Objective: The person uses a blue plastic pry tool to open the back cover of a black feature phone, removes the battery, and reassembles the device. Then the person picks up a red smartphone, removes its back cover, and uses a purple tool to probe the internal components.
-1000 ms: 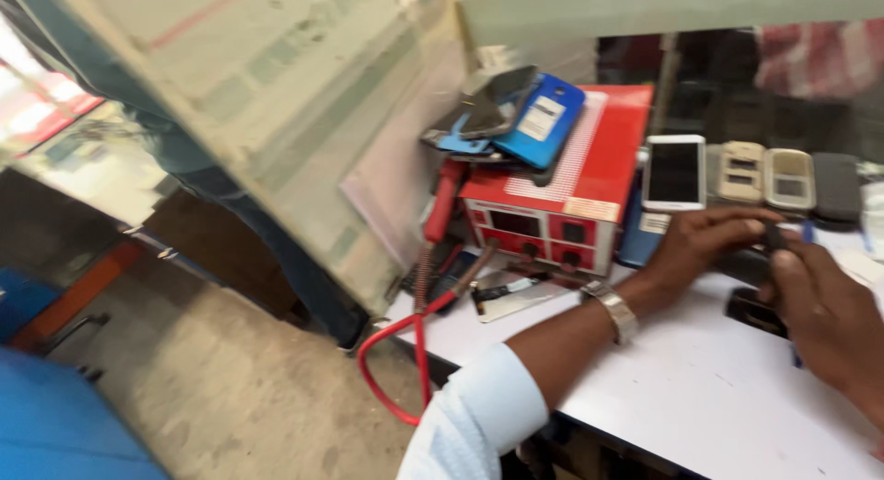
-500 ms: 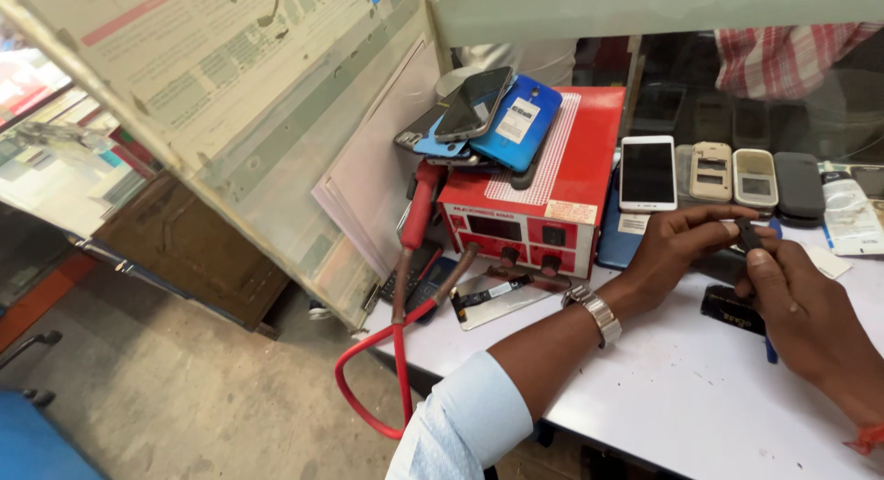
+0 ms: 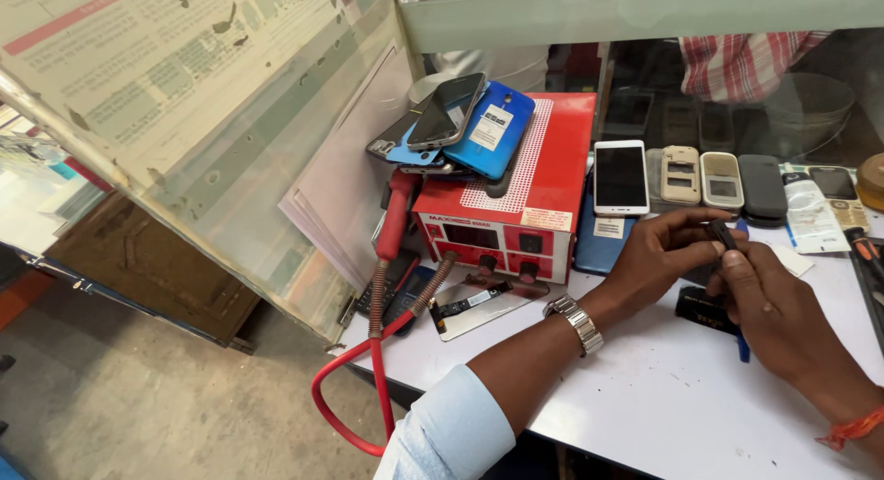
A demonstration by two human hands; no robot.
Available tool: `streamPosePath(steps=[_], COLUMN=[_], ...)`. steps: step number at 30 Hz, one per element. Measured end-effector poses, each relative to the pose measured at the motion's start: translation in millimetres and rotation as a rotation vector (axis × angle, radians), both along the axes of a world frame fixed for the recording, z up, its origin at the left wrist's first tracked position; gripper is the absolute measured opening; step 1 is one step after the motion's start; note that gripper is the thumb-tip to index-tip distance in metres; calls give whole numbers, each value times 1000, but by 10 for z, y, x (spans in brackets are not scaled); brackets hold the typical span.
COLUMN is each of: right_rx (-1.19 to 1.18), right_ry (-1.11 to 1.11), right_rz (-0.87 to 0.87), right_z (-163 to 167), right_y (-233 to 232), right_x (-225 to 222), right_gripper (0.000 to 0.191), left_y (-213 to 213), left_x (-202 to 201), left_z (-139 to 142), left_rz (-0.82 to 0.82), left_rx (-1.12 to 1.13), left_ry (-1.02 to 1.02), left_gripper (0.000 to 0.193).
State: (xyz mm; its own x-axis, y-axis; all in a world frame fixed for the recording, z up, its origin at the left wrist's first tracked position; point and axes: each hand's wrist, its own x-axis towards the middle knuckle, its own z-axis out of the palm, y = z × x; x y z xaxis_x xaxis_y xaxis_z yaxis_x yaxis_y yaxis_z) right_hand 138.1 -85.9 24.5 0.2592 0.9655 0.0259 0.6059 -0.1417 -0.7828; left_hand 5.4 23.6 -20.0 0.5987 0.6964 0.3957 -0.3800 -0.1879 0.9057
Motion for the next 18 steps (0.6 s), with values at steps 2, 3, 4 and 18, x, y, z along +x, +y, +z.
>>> streamPosePath(steps=[2,3,4,18], right_rx=[-13,-21,-17,35], right_ry=[51,76,181,708], right_rz=[5,8,14,46], right_z=[38,60,85,86], right_y=[11,10,8,1], right_x=[-13,-17,-22,64], right_gripper=[45,44,42,32], left_y=[-11,-20,-30,-30], left_x=[-7,-13,-14,12], left_z=[16,18,21,24], left_rz=[-6,-2,1,-99], left_rx=[2,2,2,-63], left_ry=[-9,-8,-6,-91], left_gripper=[38,39,41,41])
